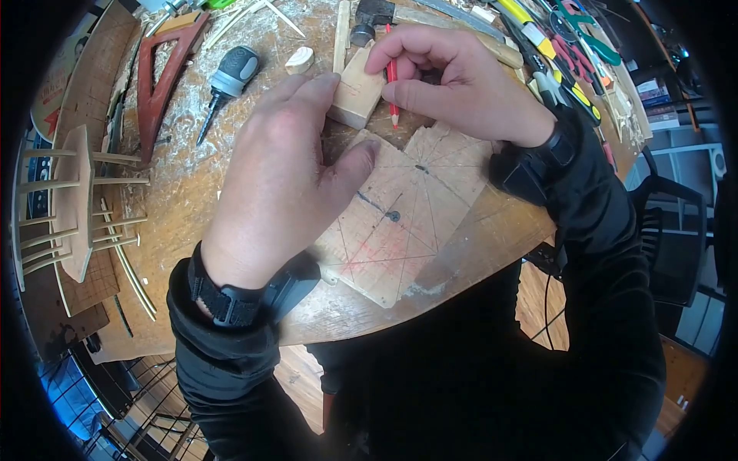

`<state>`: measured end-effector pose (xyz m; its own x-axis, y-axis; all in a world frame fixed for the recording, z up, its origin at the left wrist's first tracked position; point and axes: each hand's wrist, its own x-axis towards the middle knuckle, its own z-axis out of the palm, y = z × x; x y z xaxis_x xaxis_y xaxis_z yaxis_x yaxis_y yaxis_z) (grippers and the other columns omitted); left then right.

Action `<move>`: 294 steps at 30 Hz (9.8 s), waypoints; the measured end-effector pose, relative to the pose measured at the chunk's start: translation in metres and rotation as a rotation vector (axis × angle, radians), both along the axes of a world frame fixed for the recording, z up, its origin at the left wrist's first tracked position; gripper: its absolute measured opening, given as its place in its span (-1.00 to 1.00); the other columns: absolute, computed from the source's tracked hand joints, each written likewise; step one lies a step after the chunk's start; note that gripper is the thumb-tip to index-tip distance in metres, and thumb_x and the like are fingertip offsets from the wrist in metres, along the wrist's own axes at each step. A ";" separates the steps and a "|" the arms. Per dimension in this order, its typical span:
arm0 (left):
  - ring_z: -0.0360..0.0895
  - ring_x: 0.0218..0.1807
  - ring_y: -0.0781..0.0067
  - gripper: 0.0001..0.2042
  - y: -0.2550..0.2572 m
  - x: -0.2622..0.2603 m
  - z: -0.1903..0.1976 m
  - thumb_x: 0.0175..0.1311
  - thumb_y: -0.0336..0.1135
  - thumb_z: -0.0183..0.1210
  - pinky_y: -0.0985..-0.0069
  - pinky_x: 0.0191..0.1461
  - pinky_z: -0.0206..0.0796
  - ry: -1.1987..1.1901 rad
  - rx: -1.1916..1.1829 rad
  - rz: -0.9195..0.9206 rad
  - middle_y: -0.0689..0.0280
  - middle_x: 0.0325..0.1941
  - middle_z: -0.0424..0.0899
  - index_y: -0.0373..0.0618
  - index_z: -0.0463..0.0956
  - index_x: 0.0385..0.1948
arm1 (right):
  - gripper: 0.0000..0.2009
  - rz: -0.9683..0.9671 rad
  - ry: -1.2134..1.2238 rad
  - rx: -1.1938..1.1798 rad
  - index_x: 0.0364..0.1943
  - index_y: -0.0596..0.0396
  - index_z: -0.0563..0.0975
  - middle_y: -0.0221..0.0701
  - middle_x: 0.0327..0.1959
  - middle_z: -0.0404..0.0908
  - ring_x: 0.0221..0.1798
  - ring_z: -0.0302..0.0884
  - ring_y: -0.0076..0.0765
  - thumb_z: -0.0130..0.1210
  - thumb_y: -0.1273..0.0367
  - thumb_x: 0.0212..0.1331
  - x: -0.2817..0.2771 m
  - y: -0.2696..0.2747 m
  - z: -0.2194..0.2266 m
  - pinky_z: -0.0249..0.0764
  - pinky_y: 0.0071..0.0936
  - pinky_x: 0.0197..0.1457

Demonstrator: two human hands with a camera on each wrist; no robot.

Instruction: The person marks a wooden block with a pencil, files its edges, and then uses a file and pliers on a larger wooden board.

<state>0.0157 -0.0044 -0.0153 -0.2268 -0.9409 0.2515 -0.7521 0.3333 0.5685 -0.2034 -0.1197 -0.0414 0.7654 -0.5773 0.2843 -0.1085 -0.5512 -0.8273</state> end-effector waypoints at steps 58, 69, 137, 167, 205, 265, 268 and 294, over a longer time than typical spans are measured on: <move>0.66 -0.12 0.38 -0.42 0.003 0.004 -0.005 0.32 -0.28 0.45 0.49 -0.05 0.54 -0.106 -0.029 -0.028 0.06 -0.02 0.68 -0.42 0.49 0.29 | -0.83 -0.014 0.139 0.190 0.01 0.17 0.60 -0.63 -0.40 0.59 -0.37 0.46 -0.78 0.22 0.50 0.40 0.000 0.005 0.021 0.37 -0.74 -0.32; 0.67 -0.07 0.36 -0.44 0.002 0.004 -0.004 0.31 -0.29 0.45 0.45 0.01 0.54 -0.092 -0.001 -0.030 0.08 -0.03 0.68 -0.43 0.50 0.26 | -0.82 -0.002 0.106 0.127 0.02 0.16 0.60 -0.63 -0.39 0.58 -0.36 0.45 -0.78 0.22 0.51 0.39 -0.001 0.000 0.012 0.37 -0.74 -0.31; 0.71 -0.04 0.11 -0.39 0.007 0.001 -0.006 0.27 -0.24 0.46 0.32 0.10 0.57 -0.134 -0.078 -0.041 -0.03 -0.01 0.65 -0.46 0.50 0.27 | -0.82 -0.029 0.118 0.191 0.01 0.16 0.60 -0.63 -0.37 0.56 -0.36 0.44 -0.80 0.23 0.54 0.38 0.000 0.002 0.013 0.37 -0.77 -0.32; 0.62 -0.27 0.43 -0.42 0.000 0.006 -0.008 0.33 -0.21 0.45 0.50 -0.15 0.52 -0.081 -0.075 -0.028 0.11 -0.13 0.69 -0.42 0.52 0.27 | -0.82 -0.048 0.155 0.229 0.03 0.15 0.60 -0.63 -0.35 0.58 -0.32 0.47 -0.78 0.23 0.50 0.39 0.002 0.006 0.021 0.39 -0.75 -0.27; 0.67 0.10 -0.02 -0.40 0.019 -0.013 0.005 0.38 -0.38 0.29 0.20 0.26 0.52 -0.269 -0.028 -0.042 -0.08 0.12 0.65 -0.33 0.37 0.45 | -0.80 0.000 0.107 0.173 0.01 0.16 0.61 -0.65 -0.39 0.52 -0.36 0.38 -0.78 0.20 0.52 0.35 0.000 0.001 0.015 0.36 -0.72 -0.31; 0.63 0.11 -0.11 -0.35 0.021 -0.013 0.007 0.29 -0.29 0.38 0.15 0.22 0.48 -0.239 -0.040 -0.077 -0.07 0.10 0.64 -0.32 0.40 0.41 | -0.80 -0.003 0.118 0.213 0.03 0.16 0.60 -0.61 -0.36 0.56 -0.34 0.49 -0.76 0.18 0.53 0.36 -0.001 -0.001 0.010 0.43 -0.73 -0.29; 0.62 0.12 -0.12 -0.35 0.022 -0.014 0.008 0.30 -0.28 0.38 0.14 0.24 0.47 -0.255 -0.039 -0.082 -0.07 0.10 0.64 -0.34 0.40 0.40 | -0.80 0.019 0.071 0.250 0.03 0.17 0.60 -0.60 -0.35 0.57 -0.33 0.50 -0.76 0.17 0.54 0.37 -0.001 -0.001 0.009 0.44 -0.72 -0.28; 0.60 0.11 -0.09 -0.37 0.025 -0.017 0.007 0.34 -0.28 0.34 0.14 0.27 0.45 -0.296 -0.025 -0.072 -0.06 0.09 0.63 -0.32 0.38 0.41 | -0.79 -0.038 0.131 0.244 0.03 0.17 0.60 -0.59 -0.36 0.58 -0.34 0.52 -0.75 0.18 0.57 0.36 0.000 0.003 0.014 0.45 -0.72 -0.30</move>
<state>-0.0010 0.0203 -0.0084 -0.3597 -0.9141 0.1871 -0.8578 0.4028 0.3191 -0.2034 -0.1169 -0.0273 0.7627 -0.6459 0.0334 -0.2399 -0.3304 -0.9128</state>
